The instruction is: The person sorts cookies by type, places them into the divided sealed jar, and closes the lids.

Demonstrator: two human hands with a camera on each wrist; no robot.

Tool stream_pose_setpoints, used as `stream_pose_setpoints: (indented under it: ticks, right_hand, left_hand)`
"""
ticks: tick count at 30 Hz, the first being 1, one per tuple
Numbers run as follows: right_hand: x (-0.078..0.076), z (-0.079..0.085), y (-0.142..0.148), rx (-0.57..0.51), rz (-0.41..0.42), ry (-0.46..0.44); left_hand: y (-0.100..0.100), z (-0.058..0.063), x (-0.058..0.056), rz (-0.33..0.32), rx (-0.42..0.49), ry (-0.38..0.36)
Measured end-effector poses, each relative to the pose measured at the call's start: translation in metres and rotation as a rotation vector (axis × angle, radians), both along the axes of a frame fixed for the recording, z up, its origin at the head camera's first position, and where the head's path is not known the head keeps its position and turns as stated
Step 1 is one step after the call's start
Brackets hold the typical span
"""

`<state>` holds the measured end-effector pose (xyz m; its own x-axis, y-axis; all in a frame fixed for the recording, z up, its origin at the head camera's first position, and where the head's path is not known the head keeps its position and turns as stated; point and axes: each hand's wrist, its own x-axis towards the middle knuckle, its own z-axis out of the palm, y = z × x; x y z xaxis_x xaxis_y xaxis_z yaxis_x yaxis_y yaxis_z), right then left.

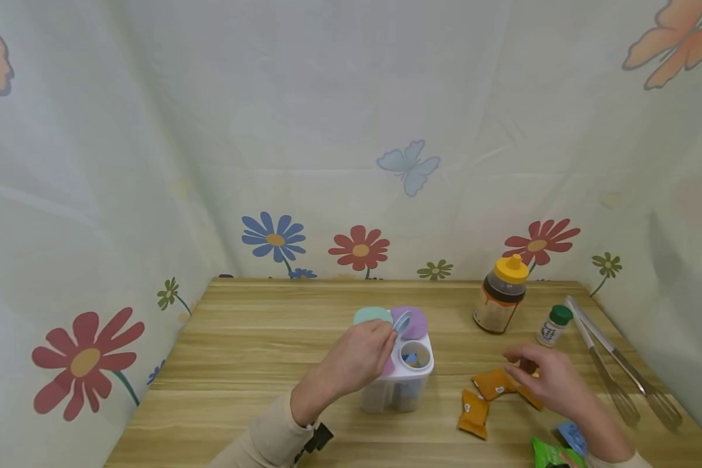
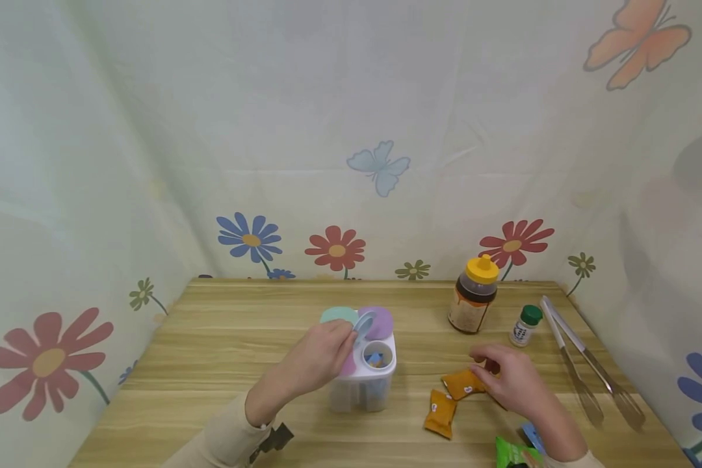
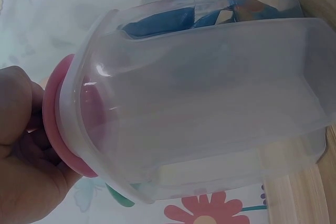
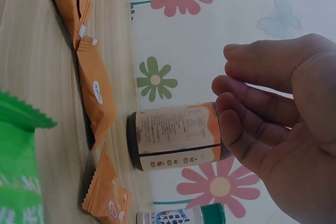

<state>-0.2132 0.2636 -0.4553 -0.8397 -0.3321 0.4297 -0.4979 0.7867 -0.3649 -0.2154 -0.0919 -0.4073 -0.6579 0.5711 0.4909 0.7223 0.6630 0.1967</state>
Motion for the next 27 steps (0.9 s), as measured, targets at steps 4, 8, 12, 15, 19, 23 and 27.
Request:
stream_pose_setpoints:
  ticks: [4, 8, 12, 15, 19, 23, 27]
  right_hand:
    - [0.001, 0.000, 0.004, 0.030, -0.052, -0.047]
    - [0.002, -0.001, 0.008, 0.040, -0.086, -0.084]
    - [0.003, -0.001, 0.011, 0.040, -0.097, -0.125]
    - [0.004, -0.002, 0.014, 0.042, -0.102, -0.140]
    - [0.005, -0.004, 0.018, 0.039, -0.111, -0.164]
    - [0.007, -0.007, 0.023, 0.037, -0.124, -0.222]
    - [0.007, -0.009, 0.028, 0.035, -0.146, -0.264]
  left_hand:
    - [0.001, 0.001, 0.000, 0.000, 0.002, -0.008]
    - [0.001, 0.002, 0.000, -0.001, 0.004, -0.012]
    - [0.001, 0.002, 0.000, -0.001, 0.003, -0.015]
    - [0.000, 0.002, 0.000, 0.004, 0.004, -0.021]
    - [0.000, 0.003, 0.000, 0.011, 0.004, -0.038]
    - [0.001, 0.002, 0.001, 0.009, 0.002, -0.045]
    - [0.000, 0.002, 0.001, 0.008, 0.001, -0.032]
